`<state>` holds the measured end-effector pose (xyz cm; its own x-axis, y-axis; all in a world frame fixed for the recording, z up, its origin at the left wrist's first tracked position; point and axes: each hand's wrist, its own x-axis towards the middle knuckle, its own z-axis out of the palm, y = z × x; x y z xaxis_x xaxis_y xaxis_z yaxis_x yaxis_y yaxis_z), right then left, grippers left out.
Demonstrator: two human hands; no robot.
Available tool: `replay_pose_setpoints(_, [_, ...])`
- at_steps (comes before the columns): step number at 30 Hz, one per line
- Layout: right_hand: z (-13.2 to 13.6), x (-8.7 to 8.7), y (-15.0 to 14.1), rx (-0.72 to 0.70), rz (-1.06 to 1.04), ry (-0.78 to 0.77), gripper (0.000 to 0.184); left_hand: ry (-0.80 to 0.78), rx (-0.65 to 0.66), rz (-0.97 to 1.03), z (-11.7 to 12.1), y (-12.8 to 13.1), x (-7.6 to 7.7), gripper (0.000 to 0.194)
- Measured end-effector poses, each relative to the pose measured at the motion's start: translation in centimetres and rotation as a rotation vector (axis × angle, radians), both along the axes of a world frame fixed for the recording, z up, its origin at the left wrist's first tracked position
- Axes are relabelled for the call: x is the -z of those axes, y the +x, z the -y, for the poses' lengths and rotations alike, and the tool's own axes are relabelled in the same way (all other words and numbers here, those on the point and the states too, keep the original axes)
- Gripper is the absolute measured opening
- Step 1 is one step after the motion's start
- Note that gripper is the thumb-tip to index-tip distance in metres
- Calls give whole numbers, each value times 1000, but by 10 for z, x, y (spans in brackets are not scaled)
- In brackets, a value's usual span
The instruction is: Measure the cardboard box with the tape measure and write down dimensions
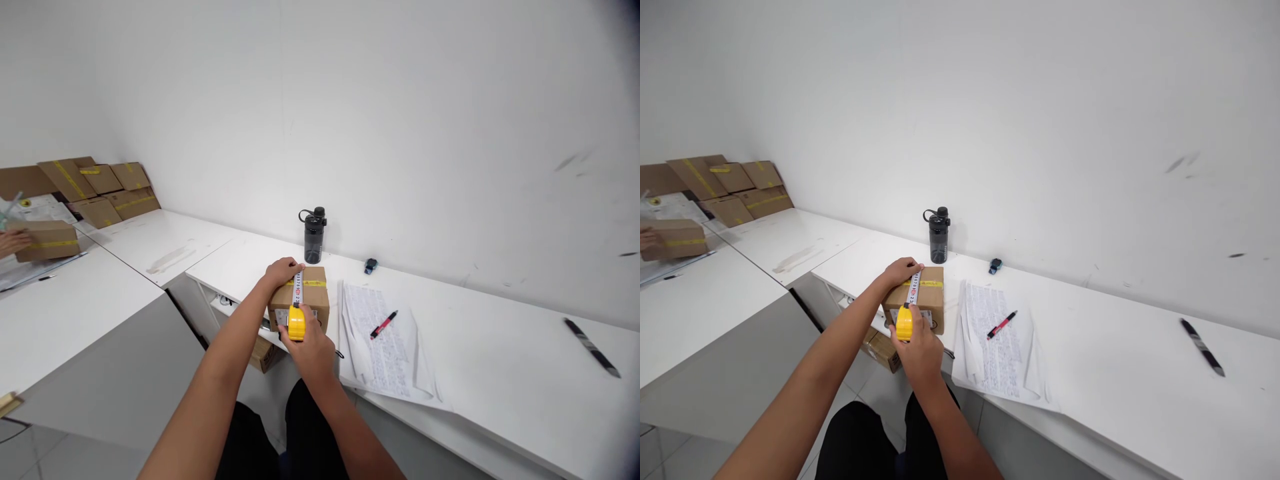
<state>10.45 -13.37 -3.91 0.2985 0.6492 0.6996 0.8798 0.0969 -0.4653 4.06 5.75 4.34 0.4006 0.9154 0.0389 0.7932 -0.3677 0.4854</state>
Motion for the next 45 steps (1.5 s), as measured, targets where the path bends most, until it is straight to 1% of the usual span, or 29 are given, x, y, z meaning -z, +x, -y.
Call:
replay_pose_setpoints(9, [1, 2, 0, -6, 15, -72, 54, 1, 1, 1, 1, 0, -1, 44])
replay_pose_setpoints(27, [0, 5, 0, 0, 15, -46, 55, -9, -14, 9, 1, 0, 1, 47])
replay_pose_setpoints(30, [1, 8, 0, 1, 14, -32, 56, -8, -12, 5, 1, 0, 1, 46])
replay_pose_setpoints(33, [-1, 19, 0, 1, 16, 27, 55, -4, -8, 4, 1, 0, 0, 45])
replay_pose_setpoints(36, [-5, 38, -1, -8, 25, 112, 52, -5, -7, 3, 3, 0, -1, 45])
replay_pose_setpoints(38, [-7, 52, -2, -8, -8, 133, 52, -8, -7, 0, 4, 0, -2, 45])
replay_pose_setpoints(41, [-8, 68, -6, -21, -150, 63, 57, -11, -4, -3, 4, 0, -2, 45])
replay_pose_setpoints(45, [-6, 81, -13, -31, -298, -90, 64, -27, -5, 18, 3, 1, 0, 45])
